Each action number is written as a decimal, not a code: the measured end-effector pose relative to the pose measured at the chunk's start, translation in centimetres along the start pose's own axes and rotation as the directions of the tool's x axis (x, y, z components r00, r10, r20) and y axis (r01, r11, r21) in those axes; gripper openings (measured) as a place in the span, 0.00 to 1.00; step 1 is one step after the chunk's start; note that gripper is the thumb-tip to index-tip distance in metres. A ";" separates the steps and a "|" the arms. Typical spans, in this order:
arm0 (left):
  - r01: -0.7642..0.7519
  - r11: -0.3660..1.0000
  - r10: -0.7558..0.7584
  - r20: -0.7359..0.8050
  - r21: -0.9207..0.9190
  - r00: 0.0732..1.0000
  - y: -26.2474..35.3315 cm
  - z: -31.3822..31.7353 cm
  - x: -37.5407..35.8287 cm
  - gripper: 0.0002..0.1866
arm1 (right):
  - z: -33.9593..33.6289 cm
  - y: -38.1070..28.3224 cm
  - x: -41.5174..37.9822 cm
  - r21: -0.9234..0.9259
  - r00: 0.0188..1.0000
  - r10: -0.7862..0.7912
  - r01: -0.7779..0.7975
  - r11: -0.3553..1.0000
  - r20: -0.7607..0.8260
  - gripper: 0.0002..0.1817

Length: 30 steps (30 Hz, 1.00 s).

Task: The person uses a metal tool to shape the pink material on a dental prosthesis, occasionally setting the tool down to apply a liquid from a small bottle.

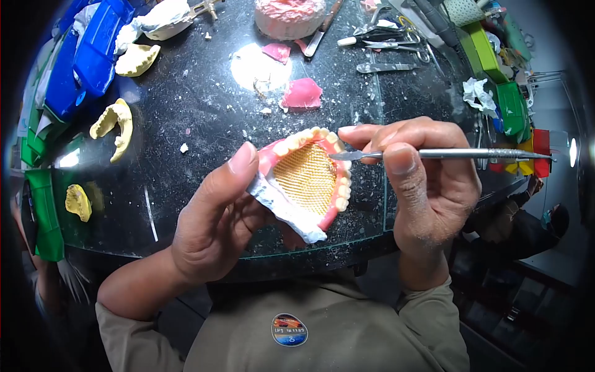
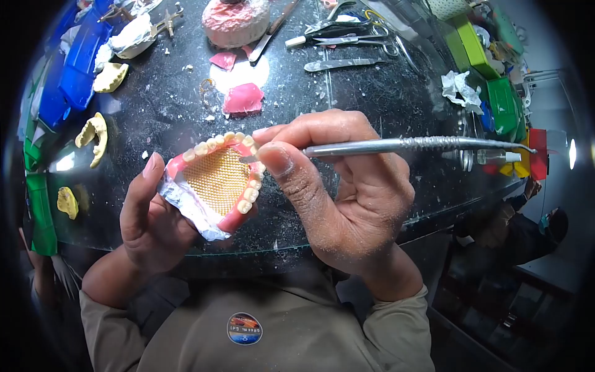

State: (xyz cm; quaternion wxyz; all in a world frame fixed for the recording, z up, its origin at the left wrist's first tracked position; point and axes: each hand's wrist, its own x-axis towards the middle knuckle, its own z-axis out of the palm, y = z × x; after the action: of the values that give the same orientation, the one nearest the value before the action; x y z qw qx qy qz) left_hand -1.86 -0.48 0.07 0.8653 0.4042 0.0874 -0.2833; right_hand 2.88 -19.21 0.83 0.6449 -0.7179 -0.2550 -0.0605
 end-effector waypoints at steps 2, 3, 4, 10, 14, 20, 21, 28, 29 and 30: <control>0.001 1.000 -0.001 0.005 -0.004 1.000 0.0 0.0 0.0 0.37 | 0.1 0.2 -0.1 0.005 1.000 0.002 -0.002 1.000 -0.007 0.10; -0.001 1.000 0.001 0.006 -0.006 1.000 0.0 0.0 0.0 0.36 | 0.1 0.3 -0.1 0.007 1.000 -0.001 0.001 1.000 -0.006 0.10; -0.003 1.000 0.003 0.006 -0.008 1.000 0.0 0.0 0.0 0.36 | 0.1 0.3 -0.1 0.005 1.000 -0.007 0.007 1.000 -0.005 0.10; -0.006 1.000 0.006 0.003 -0.021 1.000 0.0 0.1 0.0 0.36 | 0.0 0.6 -0.1 -0.033 0.998 -0.053 0.054 0.998 0.024 0.09; -0.006 1.000 0.006 0.006 -0.017 1.000 0.0 0.1 0.0 0.36 | 0.1 0.6 -0.1 -0.048 0.998 -0.061 0.063 0.997 0.025 0.09; -0.003 1.000 0.003 0.002 -0.012 1.000 0.1 0.1 0.0 0.36 | 0.2 0.6 -0.1 -0.052 0.997 -0.067 0.068 0.996 0.026 0.08; -0.004 1.000 0.004 0.002 -0.013 1.000 0.1 0.1 0.0 0.36 | 0.2 0.7 -0.1 -0.055 0.997 -0.068 0.070 0.996 0.027 0.08; -0.024 0.999 0.024 0.000 -0.047 1.000 -0.1 0.1 0.1 0.36 | 0.2 0.6 -0.1 -0.052 0.997 -0.066 0.068 0.996 0.029 0.08; -0.023 0.999 0.024 0.006 -0.043 1.000 0.0 0.1 0.1 0.35 | 0.2 0.7 -0.1 -0.053 0.997 -0.067 0.068 0.996 0.030 0.08; -0.023 0.999 0.023 0.007 -0.040 1.000 0.0 0.1 0.0 0.35 | 0.2 0.7 0.0 -0.053 0.997 -0.070 0.071 0.996 0.032 0.08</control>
State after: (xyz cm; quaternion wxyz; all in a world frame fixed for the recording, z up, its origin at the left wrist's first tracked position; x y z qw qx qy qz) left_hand -1.83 -0.61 0.15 0.8767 0.3869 0.0853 -0.2730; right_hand 3.10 -19.06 0.13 0.6187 -0.7265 -0.2882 -0.0792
